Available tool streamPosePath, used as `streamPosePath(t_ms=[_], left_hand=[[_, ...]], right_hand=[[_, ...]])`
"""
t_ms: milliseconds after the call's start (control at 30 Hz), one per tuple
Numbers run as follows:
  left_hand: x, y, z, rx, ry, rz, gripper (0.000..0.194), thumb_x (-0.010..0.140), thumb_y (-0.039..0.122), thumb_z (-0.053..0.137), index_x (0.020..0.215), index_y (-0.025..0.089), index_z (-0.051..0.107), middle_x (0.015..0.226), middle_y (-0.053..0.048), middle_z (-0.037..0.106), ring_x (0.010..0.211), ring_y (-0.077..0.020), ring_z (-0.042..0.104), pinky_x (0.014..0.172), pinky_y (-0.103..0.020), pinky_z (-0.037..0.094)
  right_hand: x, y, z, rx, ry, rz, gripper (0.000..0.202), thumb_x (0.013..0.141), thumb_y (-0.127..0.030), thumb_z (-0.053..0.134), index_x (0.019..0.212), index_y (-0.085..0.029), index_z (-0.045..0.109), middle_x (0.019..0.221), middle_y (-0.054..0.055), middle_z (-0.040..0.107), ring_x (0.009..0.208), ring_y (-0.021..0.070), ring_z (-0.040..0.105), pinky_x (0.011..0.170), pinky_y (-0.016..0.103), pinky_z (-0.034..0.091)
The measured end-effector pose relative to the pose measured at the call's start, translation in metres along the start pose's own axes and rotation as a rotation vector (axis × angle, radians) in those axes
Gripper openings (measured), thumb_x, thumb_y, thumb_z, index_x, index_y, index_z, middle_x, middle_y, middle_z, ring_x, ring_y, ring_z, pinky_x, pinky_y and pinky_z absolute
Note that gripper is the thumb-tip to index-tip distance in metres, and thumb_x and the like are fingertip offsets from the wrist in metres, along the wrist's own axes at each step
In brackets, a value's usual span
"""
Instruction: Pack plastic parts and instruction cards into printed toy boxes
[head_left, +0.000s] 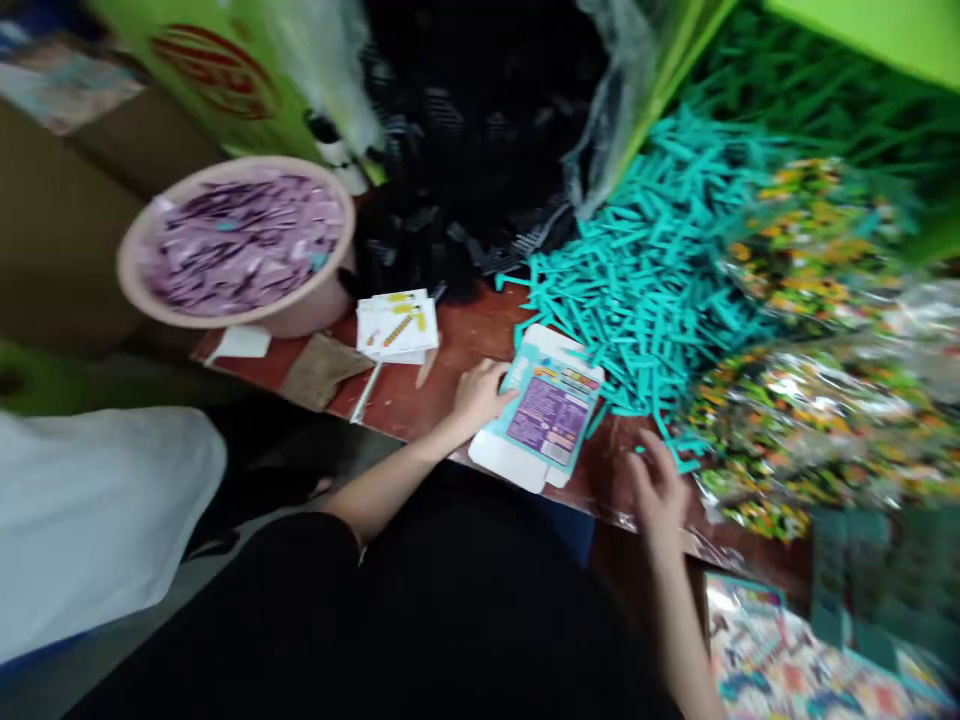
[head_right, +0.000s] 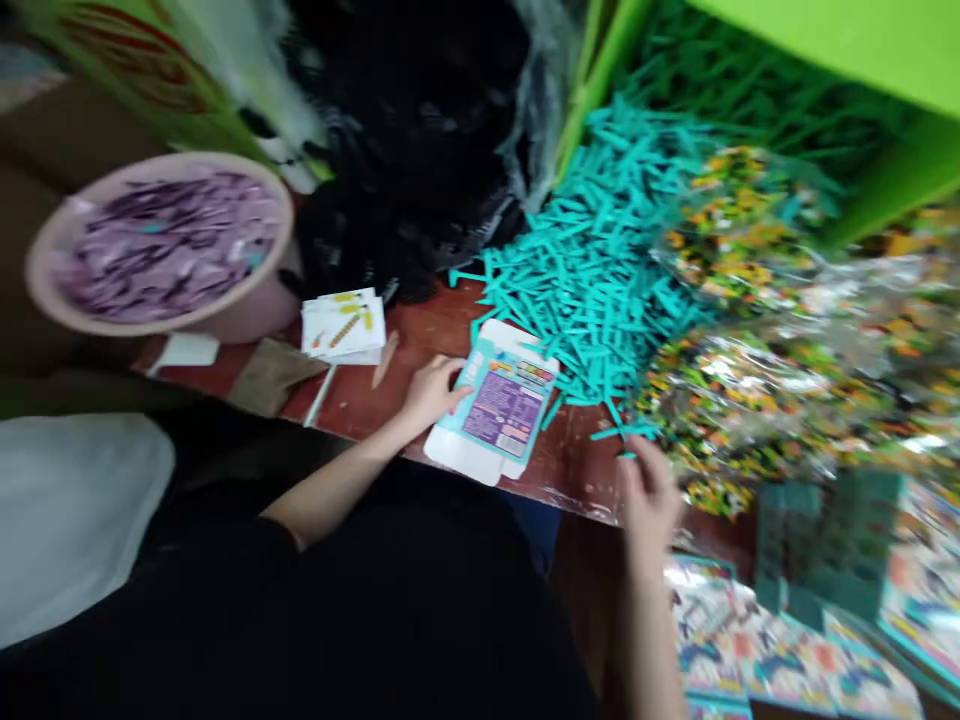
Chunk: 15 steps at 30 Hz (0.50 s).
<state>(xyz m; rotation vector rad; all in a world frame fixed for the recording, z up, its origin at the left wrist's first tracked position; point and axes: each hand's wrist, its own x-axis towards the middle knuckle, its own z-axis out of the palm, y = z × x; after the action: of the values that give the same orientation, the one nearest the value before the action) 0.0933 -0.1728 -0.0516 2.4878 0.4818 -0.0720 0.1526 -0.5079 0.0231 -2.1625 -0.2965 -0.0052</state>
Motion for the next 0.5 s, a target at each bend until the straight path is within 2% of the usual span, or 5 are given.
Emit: streamPosePath(t_ms=[100, 200, 367, 433, 500], left_hand=[[0.003, 0.006, -0.003, -0.015, -0.011, 0.004, 0.041, 0.094, 0.035, 0.060, 0.133, 0.021, 0.059, 0.125, -0.011, 0.061, 0.121, -0.0287, 0.057, 0.103, -0.042, 0.046], [-0.002, 0.012, -0.008, -0.016, -0.012, 0.020, 0.050, 0.094, 0.037, 0.058, 0.140, 0.018, 0.052, 0.130, -0.014, 0.058, 0.123, -0.0318, 0.054, 0.104, -0.046, 0.045], [-0.012, 0.013, -0.011, -0.405, 0.035, 0.009, 0.051, 0.089, 0.028, 0.062, 0.138, 0.018, 0.048, 0.132, -0.012, 0.059, 0.124, -0.0283, 0.055, 0.108, -0.045, 0.045], [-0.016, 0.009, -0.014, -0.669, 0.008, -0.007, 0.054, 0.090, 0.023, 0.060, 0.141, 0.018, 0.044, 0.123, -0.010, 0.064, 0.110, -0.0240, 0.064, 0.096, -0.039, 0.053], [-0.021, 0.004, -0.021, -0.851, -0.031, -0.031, 0.062, 0.090, 0.021, 0.057, 0.148, 0.020, 0.035, 0.116, -0.008, 0.066, 0.093, -0.0206, 0.069, 0.080, -0.034, 0.057]], right_hand=[[0.000, -0.014, 0.086, 0.057, -0.147, -0.044, 0.069, 0.087, -0.056, 0.064, 0.141, -0.015, 0.056, 0.146, 0.020, 0.052, 0.140, 0.0356, 0.048, 0.110, 0.053, 0.046], [0.003, -0.006, 0.137, 0.041, -0.109, -0.052, 0.075, 0.089, -0.056, 0.061, 0.147, -0.011, 0.048, 0.155, 0.022, 0.042, 0.148, 0.0368, 0.036, 0.120, 0.060, 0.031], [0.013, 0.011, 0.156, 0.096, -0.079, -0.018, 0.080, 0.089, -0.054, 0.062, 0.155, -0.015, 0.037, 0.159, 0.019, 0.037, 0.149, 0.0362, 0.035, 0.123, 0.062, 0.026], [0.014, 0.007, 0.151, 0.145, -0.064, -0.019, 0.085, 0.087, -0.054, 0.064, 0.158, -0.021, 0.032, 0.161, 0.018, 0.035, 0.149, 0.0381, 0.036, 0.121, 0.065, 0.029], [0.014, -0.001, 0.143, 0.188, -0.020, -0.030, 0.086, 0.083, -0.054, 0.065, 0.158, -0.036, 0.026, 0.163, 0.012, 0.034, 0.148, 0.0382, 0.037, 0.120, 0.066, 0.031]])
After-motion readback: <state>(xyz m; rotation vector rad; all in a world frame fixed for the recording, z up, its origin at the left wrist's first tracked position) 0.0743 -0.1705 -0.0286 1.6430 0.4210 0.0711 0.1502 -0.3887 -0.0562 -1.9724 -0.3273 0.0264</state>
